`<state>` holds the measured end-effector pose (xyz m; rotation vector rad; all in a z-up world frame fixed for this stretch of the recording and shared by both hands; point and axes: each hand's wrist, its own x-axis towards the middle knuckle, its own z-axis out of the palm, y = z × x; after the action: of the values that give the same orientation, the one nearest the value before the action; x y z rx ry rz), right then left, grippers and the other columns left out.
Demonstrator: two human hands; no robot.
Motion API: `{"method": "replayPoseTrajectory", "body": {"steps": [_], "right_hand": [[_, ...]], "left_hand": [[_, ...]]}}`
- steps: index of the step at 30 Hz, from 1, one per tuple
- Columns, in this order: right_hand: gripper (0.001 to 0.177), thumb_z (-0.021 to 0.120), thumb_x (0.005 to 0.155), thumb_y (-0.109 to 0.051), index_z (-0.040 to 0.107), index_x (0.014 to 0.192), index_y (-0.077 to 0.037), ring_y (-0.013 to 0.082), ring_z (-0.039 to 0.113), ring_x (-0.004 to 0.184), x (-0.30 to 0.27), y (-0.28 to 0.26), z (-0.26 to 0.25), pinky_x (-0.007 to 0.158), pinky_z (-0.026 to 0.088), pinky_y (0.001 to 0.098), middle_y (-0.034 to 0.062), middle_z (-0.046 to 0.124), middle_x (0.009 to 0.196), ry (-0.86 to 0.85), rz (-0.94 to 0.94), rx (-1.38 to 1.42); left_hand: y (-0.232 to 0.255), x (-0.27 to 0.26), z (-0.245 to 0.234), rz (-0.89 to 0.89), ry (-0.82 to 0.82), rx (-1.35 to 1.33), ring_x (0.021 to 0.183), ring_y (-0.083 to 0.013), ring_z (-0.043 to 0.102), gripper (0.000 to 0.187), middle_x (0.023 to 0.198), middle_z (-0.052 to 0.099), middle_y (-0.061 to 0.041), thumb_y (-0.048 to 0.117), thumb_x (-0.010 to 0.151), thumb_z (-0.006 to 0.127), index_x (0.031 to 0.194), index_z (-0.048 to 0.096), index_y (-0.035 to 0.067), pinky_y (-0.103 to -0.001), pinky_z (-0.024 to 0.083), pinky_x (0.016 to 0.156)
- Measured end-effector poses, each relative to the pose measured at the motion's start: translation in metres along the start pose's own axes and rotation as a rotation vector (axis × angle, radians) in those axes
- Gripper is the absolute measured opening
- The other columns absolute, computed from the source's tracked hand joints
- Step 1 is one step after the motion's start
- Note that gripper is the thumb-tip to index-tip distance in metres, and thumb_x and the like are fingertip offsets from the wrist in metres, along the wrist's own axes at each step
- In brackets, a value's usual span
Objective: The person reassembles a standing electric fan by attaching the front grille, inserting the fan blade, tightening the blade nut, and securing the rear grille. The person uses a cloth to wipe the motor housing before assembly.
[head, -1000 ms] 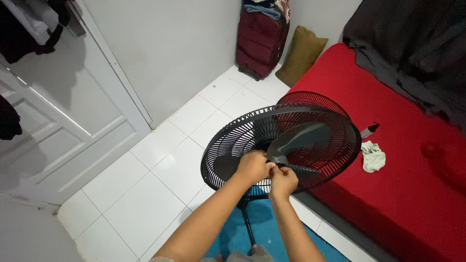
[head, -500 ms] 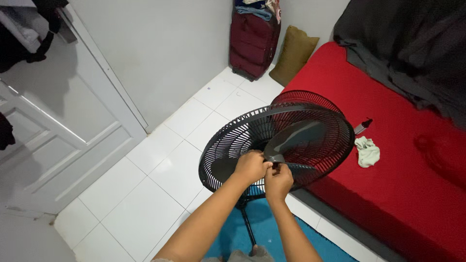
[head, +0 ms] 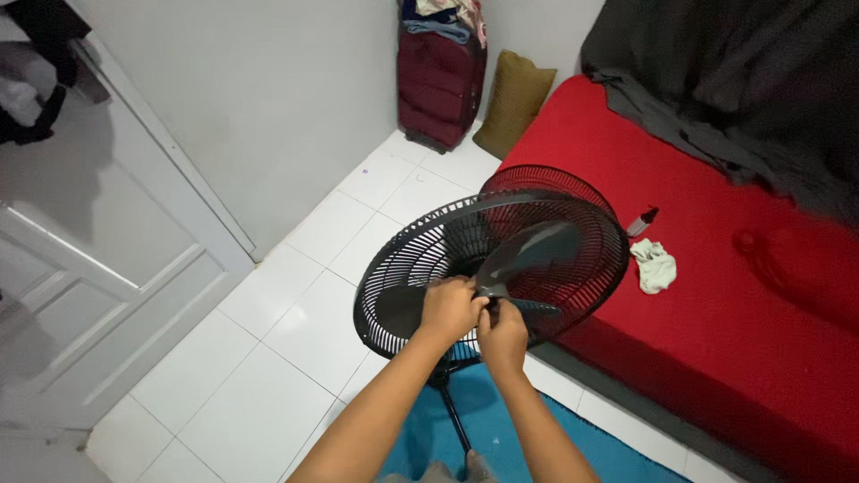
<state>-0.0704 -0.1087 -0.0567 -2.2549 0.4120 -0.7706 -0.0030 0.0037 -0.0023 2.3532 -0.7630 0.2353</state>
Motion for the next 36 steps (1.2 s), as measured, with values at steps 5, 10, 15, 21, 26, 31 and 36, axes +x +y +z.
{"method": "replayPoseTrajectory", "body": {"steps": [5,10,15,21,26,31,36], "right_hand": [[0.033,0.073,0.086,-0.016,0.07,0.114,0.002,0.0367,0.071,0.094,-0.001,-0.004,-0.023,0.083,0.057,0.0427,0.021,0.072,0.109,0.006,-0.08,0.035],[0.031,0.073,0.085,-0.012,0.071,0.114,0.0,0.0358,0.069,0.105,0.007,-0.008,-0.063,0.092,0.054,0.0432,0.0173,0.072,0.114,0.068,-0.157,0.009],[0.032,0.074,0.085,-0.009,0.07,0.115,0.0,0.035,0.065,0.115,0.034,-0.003,-0.11,0.101,0.051,0.0441,0.0171,0.071,0.12,0.166,-0.287,0.002],[0.032,0.075,0.085,-0.008,0.07,0.116,0.0,0.0362,0.064,0.117,0.063,0.041,-0.181,0.102,0.051,0.0447,0.0169,0.069,0.123,0.221,-0.363,0.0],[0.033,0.074,0.086,-0.009,0.07,0.117,0.0,0.0363,0.063,0.118,0.091,0.12,-0.258,0.104,0.049,0.0454,0.0176,0.068,0.124,0.172,-0.387,-0.022],[0.036,0.076,0.085,-0.011,0.069,0.119,-0.002,0.0362,0.061,0.122,0.13,0.209,-0.325,0.108,0.047,0.0461,0.0176,0.067,0.128,0.111,-0.389,-0.109],[0.048,0.079,0.081,-0.016,0.068,0.126,-0.003,0.0383,0.055,0.128,0.178,0.272,-0.356,0.11,0.043,0.0473,0.0198,0.062,0.137,-0.013,-0.36,-0.209]], "left_hand": [[0.004,-0.011,-0.002,-0.003,0.116,0.064,0.109,-0.0297,0.064,0.037,0.111,0.072,-0.009,0.033,0.085,0.074,0.115,0.069,0.012,-0.056,0.038,0.105],[0.027,-0.027,0.012,-0.225,0.275,-0.013,0.133,-0.0384,0.041,0.087,0.139,0.05,-0.017,0.033,0.079,0.078,0.152,0.04,0.005,-0.058,0.03,0.115],[0.062,-0.024,0.025,-0.176,0.502,0.014,0.148,-0.0451,0.024,0.098,0.155,0.031,-0.025,0.033,0.082,0.078,0.156,0.024,-0.001,-0.072,0.012,0.117],[0.126,-0.002,0.055,-0.011,0.681,0.106,0.154,-0.0517,0.013,0.091,0.163,0.022,-0.026,0.032,0.088,0.076,0.159,0.027,0.004,-0.074,0.005,0.12],[0.211,0.02,0.106,0.069,0.691,0.123,0.156,-0.0493,0.014,0.081,0.164,0.024,-0.02,0.032,0.09,0.077,0.157,0.036,0.013,-0.074,0.004,0.122],[0.282,0.049,0.15,0.068,0.483,0.087,0.153,-0.0479,0.016,0.08,0.163,0.028,-0.017,0.03,0.084,0.078,0.155,0.042,0.018,-0.074,0.007,0.118],[0.303,0.09,0.179,0.081,0.188,0.141,0.152,-0.0444,0.019,0.081,0.16,0.031,-0.015,0.028,0.076,0.081,0.149,0.048,0.015,-0.067,0.017,0.119]]}}
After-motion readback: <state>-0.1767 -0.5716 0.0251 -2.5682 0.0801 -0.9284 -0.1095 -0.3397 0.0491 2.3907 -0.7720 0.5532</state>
